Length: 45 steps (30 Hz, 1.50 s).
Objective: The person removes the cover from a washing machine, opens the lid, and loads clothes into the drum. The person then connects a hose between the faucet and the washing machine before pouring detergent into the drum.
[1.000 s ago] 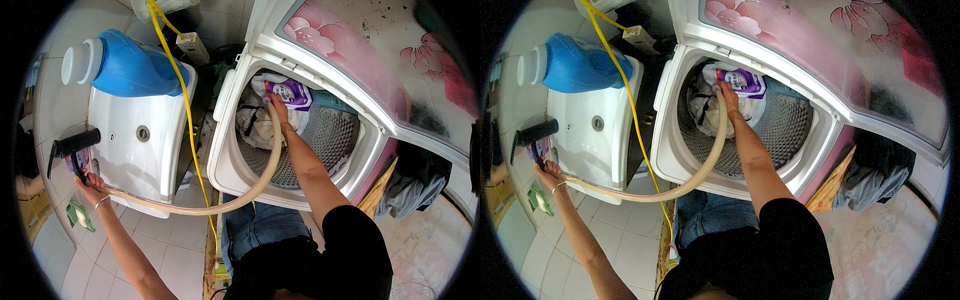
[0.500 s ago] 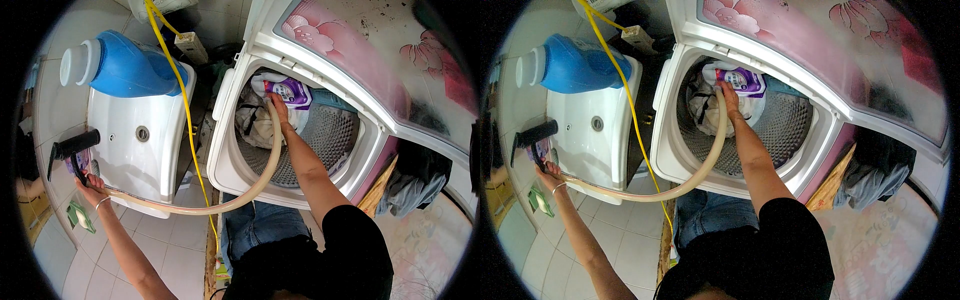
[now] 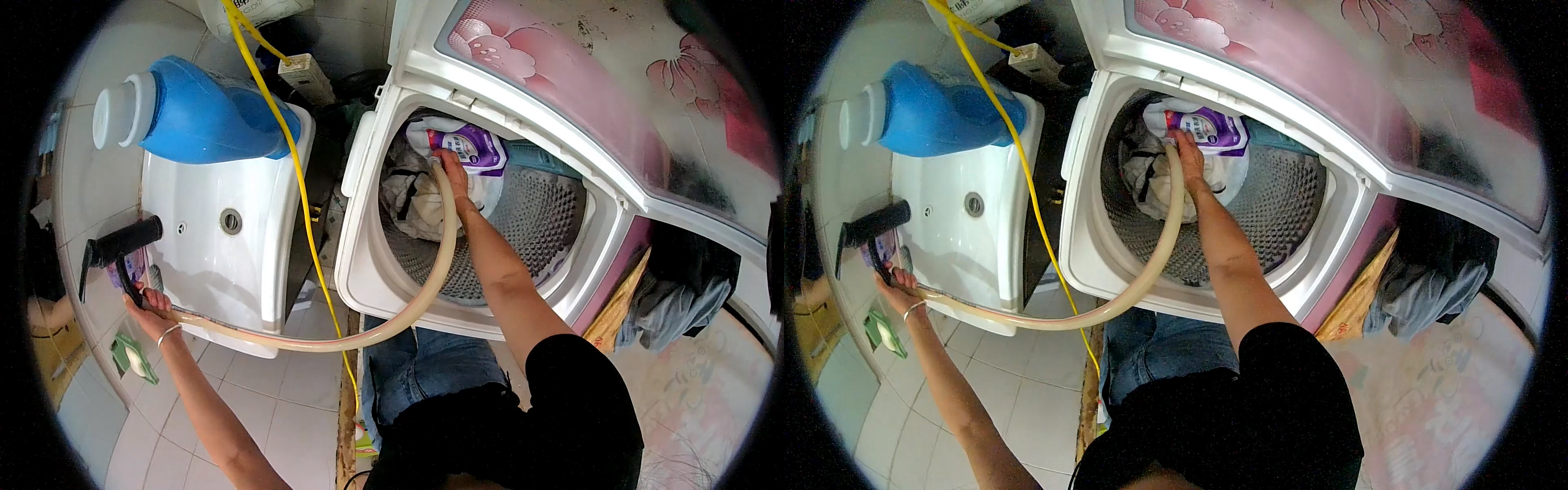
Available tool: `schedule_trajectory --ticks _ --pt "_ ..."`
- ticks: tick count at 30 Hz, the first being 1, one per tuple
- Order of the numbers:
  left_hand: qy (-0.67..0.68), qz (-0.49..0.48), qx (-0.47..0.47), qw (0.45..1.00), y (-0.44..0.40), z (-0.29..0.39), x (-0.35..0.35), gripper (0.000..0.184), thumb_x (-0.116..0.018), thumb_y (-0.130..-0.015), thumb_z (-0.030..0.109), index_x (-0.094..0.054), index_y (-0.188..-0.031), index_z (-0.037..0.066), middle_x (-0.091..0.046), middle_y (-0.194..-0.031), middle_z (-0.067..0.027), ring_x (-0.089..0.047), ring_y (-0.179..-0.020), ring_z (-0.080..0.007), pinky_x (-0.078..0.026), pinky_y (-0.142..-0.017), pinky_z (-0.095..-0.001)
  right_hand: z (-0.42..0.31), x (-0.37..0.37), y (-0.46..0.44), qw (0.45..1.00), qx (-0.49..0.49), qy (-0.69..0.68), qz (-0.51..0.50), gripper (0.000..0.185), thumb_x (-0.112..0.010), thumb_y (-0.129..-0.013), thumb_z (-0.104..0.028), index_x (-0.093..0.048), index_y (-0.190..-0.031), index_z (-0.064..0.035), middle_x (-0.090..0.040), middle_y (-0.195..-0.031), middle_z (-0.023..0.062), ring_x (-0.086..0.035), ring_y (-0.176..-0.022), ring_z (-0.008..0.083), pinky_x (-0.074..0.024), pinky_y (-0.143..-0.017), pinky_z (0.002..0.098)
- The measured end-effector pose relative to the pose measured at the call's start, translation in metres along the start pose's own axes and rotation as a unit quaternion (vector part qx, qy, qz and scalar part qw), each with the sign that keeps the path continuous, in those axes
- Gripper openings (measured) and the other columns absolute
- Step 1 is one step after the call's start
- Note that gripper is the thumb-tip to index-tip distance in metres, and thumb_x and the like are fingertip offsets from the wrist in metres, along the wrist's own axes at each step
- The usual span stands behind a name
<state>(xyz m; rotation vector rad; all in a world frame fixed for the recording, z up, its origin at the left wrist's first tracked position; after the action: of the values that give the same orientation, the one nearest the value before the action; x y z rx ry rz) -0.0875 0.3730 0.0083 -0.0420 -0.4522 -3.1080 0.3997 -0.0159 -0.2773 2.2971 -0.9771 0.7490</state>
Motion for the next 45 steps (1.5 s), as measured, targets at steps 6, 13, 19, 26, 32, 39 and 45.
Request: schedule_trajectory --ticks 6,13,19,26,32,39,45 --pt "0.003 -0.008 -0.002 1.000 0.001 0.000 -0.002 0.039 -0.043 -0.091 0.048 -0.050 -0.090 0.010 -0.034 -0.054 0.0030 -0.031 -0.045 -0.0072 -0.028 -0.040 -0.0213 -0.005 0.007 0.000 1.000 -0.006 -0.009 -0.002 0.032 -0.056 -0.078 -0.006 -0.050 -0.107 -0.0160 -0.051 -0.100 0.0139 -0.054 -0.090 0.0370 -0.0424 -0.074 0.0435" --pt "0.012 -0.005 0.009 1.000 0.003 0.000 -0.004 0.039 -0.043 -0.091 0.048 -0.050 -0.090 0.010 -0.034 -0.055 0.0031 -0.032 -0.045 -0.0072 -0.028 -0.040 -0.0215 -0.003 0.009 -0.002 1.000 -0.007 0.002 0.005 0.033 -0.055 -0.077 -0.003 -0.050 -0.107 -0.0146 -0.052 -0.102 0.0138 -0.055 -0.089 0.0369 -0.0430 -0.073 0.0438" --pt "0.011 -0.003 0.010 1.000 0.000 -0.003 0.001 0.039 -0.043 -0.091 0.048 -0.051 -0.089 0.009 -0.035 -0.055 0.0029 -0.032 -0.045 -0.0074 -0.028 -0.039 -0.0217 -0.009 0.009 -0.001 0.999 0.030 0.011 0.007 0.034 -0.058 -0.076 -0.003 -0.051 -0.107 -0.0147 -0.053 -0.099 0.0117 -0.057 -0.083 0.0322 -0.0436 -0.070 0.0412" --pt "0.009 -0.006 0.004 1.000 0.004 0.000 -0.004 0.039 -0.043 -0.092 0.048 -0.050 -0.089 0.009 -0.035 -0.054 0.0032 -0.032 -0.045 -0.0074 -0.028 -0.039 -0.0216 -0.017 0.016 0.003 1.000 0.007 -0.003 -0.014 0.036 -0.059 -0.075 -0.002 -0.052 -0.108 -0.0149 -0.054 -0.096 0.0115 -0.058 -0.082 0.0316 -0.0440 -0.069 0.0410" --pt "0.007 -0.013 0.005 1.000 0.003 -0.002 -0.003 0.039 -0.043 -0.092 0.048 -0.050 -0.089 0.009 -0.035 -0.055 0.0033 -0.032 -0.045 -0.0073 -0.029 -0.040 -0.0217 -0.021 0.020 0.002 0.998 0.049 0.024 0.019 0.036 -0.059 -0.075 -0.003 -0.052 -0.108 -0.0153 -0.053 -0.094 0.0122 -0.057 -0.080 0.0337 -0.0437 -0.068 0.0421" --pt "0.009 -0.017 0.006 1.000 0.002 -0.003 -0.001 0.039 -0.043 -0.091 0.048 -0.050 -0.089 0.009 -0.035 -0.055 0.0033 -0.033 -0.045 -0.0072 -0.029 -0.040 -0.0215 -0.024 0.022 0.001 0.999 0.044 0.029 -0.002 0.032 -0.059 -0.076 -0.005 -0.051 -0.106 -0.0136 -0.053 -0.093 0.0120 -0.057 -0.078 0.0365 -0.0436 -0.065 0.0447" --pt "0.013 -0.014 0.009 1.000 0.004 -0.002 -0.004 0.039 -0.043 -0.091 0.048 -0.050 -0.089 0.010 -0.035 -0.056 0.0032 -0.033 -0.046 -0.0072 -0.029 -0.040 -0.0216 -0.025 0.022 0.003 0.998 0.044 0.039 -0.009 0.033 -0.059 -0.076 -0.005 -0.051 -0.106 -0.0139 -0.054 -0.097 0.0113 -0.058 -0.081 0.0363 -0.0442 -0.066 0.0445"
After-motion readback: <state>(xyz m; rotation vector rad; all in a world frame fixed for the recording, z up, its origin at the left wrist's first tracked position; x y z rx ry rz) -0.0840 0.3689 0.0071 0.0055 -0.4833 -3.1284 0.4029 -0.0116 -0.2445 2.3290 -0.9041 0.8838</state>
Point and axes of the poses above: each hand's wrist, its own y-axis away from the middle knuckle, its own x-axis out of the back of the hand, z = x × y, the point moved 7 cm from there along -y, towards the middle knuckle
